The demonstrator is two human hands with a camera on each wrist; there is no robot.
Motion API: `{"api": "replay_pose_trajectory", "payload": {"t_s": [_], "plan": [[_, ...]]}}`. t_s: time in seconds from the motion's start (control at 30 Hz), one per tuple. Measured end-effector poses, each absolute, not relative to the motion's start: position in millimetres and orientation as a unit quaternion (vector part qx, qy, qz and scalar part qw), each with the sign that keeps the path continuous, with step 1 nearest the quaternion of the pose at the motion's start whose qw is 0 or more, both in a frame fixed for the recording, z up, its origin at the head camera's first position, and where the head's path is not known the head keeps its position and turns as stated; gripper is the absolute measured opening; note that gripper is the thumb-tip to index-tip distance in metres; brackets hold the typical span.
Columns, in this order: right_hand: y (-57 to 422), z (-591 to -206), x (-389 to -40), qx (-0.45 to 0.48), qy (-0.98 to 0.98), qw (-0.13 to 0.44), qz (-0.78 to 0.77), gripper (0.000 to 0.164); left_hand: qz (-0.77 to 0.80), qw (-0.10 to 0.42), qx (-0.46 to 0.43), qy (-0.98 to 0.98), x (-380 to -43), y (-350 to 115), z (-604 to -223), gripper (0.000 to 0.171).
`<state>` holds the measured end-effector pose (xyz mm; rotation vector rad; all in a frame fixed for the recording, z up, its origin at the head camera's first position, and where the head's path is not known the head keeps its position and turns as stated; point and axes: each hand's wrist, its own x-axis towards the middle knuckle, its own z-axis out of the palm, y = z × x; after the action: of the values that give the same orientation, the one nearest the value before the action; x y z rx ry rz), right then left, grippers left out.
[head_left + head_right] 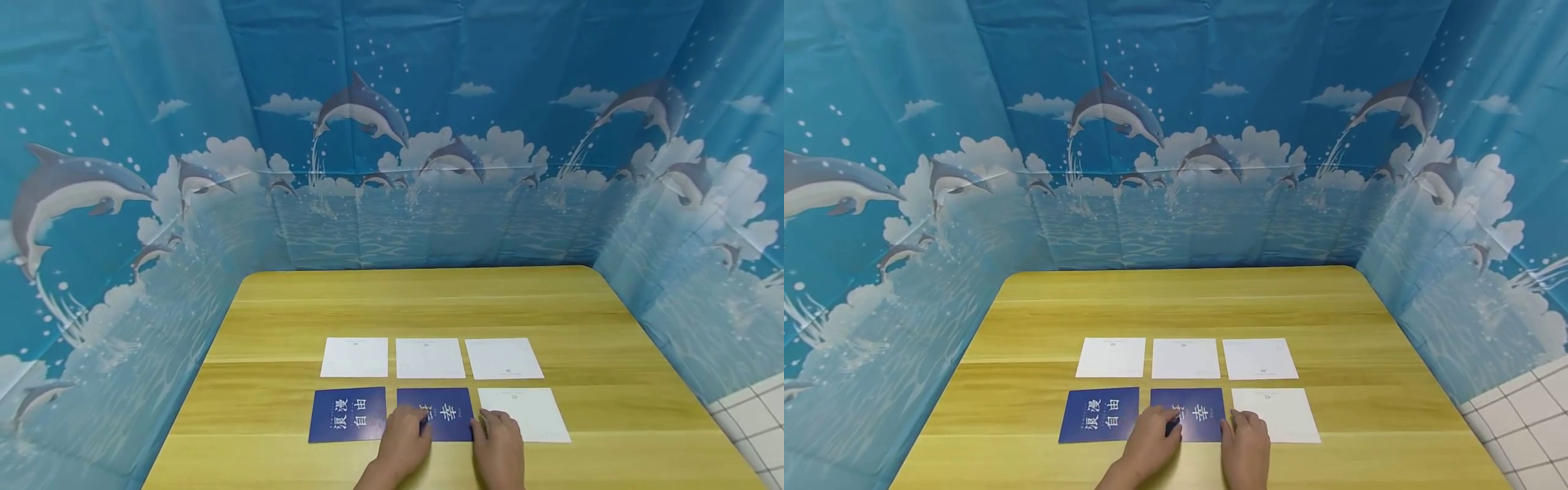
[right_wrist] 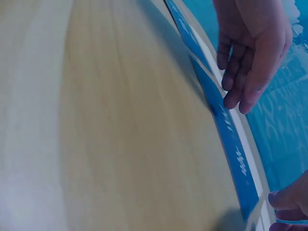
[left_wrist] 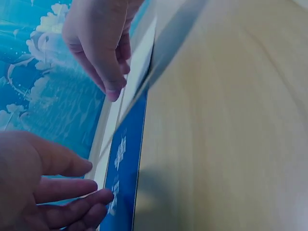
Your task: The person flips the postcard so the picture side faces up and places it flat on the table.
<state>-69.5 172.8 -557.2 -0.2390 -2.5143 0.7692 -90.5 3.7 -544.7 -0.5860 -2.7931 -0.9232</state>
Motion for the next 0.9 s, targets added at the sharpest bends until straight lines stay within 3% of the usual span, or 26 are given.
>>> {"api": "replay_pose_trajectory", "payload": {"t_s": [0.2, 0.3, 0.43, 0.6, 0.73, 0.9], "plan": [[203.8, -543.7, -68.5, -0.148, -0.918, 0.197, 0.31, 0.024, -0.471, -0.03, -0.2, -0.859, -97.1, 25.1, -543.1, 0.019], [224.0, -537.9, -69.0, -0.178, -0.914, 0.169, 0.321, 0.026, -0.503, -0.079, -0.19, -0.839, -103.0, 34.0, -539.0, 0.027], [250.9, -536.8, -68.8, -0.2, -0.906, 0.177, 0.329, 0.024, -0.503, -0.12, -0.184, -0.836, -111.9, 44.1, -531.0, 0.043], [277.8, -538.0, -69.1, -0.21, -0.9, 0.19, 0.331, 0.026, -0.519, -0.141, -0.176, -0.825, -120.4, 56.2, -526.3, 0.041], [293.8, -537.4, -71.6, -0.207, -0.9, 0.188, 0.335, 0.03, -0.536, -0.136, -0.181, -0.813, -124.5, 66.3, -525.2, 0.017], [306.3, -537.1, -75.6, -0.2, -0.902, 0.172, 0.34, 0.034, -0.543, -0.142, -0.182, -0.807, -124.6, 76.0, -526.0, 0.035]]}}
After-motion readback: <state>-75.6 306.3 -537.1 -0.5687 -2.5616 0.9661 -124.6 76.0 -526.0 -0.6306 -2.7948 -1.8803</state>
